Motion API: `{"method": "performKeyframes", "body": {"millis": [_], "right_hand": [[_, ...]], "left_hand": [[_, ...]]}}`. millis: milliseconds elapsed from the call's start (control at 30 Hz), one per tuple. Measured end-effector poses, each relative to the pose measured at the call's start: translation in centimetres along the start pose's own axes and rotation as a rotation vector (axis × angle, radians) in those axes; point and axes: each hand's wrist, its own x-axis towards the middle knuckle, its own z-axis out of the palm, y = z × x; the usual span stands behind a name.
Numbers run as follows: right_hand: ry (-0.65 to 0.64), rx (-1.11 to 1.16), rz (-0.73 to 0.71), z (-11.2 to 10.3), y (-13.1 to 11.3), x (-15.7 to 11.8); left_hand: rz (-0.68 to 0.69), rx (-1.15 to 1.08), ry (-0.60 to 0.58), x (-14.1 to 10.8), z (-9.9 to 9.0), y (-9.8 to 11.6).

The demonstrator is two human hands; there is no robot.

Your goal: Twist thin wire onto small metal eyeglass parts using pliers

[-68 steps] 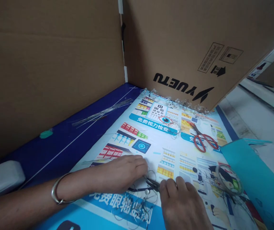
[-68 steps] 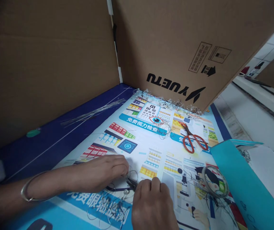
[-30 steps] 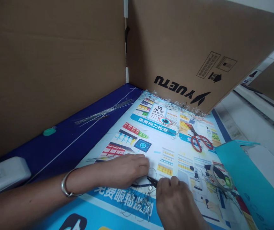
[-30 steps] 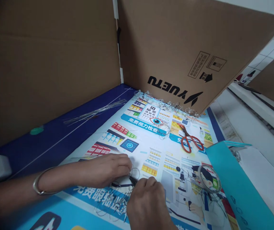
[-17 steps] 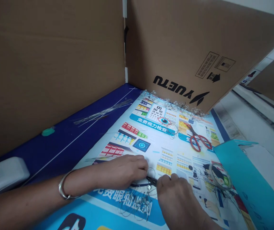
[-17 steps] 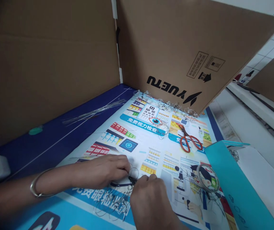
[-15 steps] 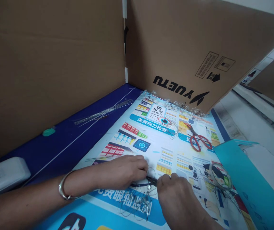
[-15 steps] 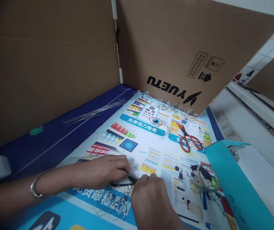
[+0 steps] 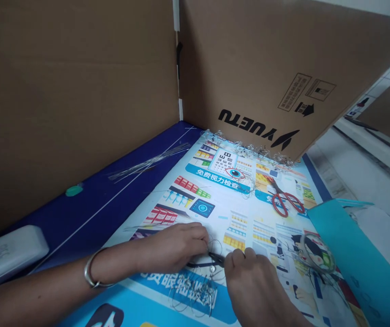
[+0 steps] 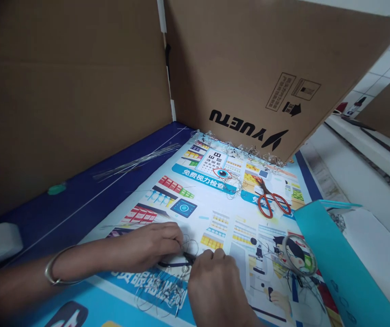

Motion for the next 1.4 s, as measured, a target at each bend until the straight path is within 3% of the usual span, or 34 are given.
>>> {"method": "performKeyframes", "body": {"millis": [133, 300, 733, 867, 1067, 1400], "right_hand": [[0.067, -0.001, 0.014, 0.6, 0.1, -0.3], [0.062, 0.015, 0.031, 0.7, 0.4, -0.2], [0.102, -0.005, 0.087, 1.3, -0.5, -0.7], [0.015, 0.016, 0.102, 0.5, -0.3, -0.3], [-0.274, 0.098, 0.101, -1.7, 0.2, 0.8], [-0.368, 0.074, 0.090, -2.6, -0.1, 1.5]], "left_hand": [[-0.089, -0.039, -0.012, 0.1, 0.2, 0.0], [-0.156, -0.120, 0.012, 0.4, 0.5, -0.3], [-0.079, 0.022, -0.054, 0.6, 0.3, -0.4], [-0.050, 0.075, -0.041, 0.5, 0.3, -0.5], [-0.015, 0.089, -0.044, 0.4, 0.5, -0.8], [0.037, 0.092, -0.018, 0.3, 0.4, -0.9]]}}
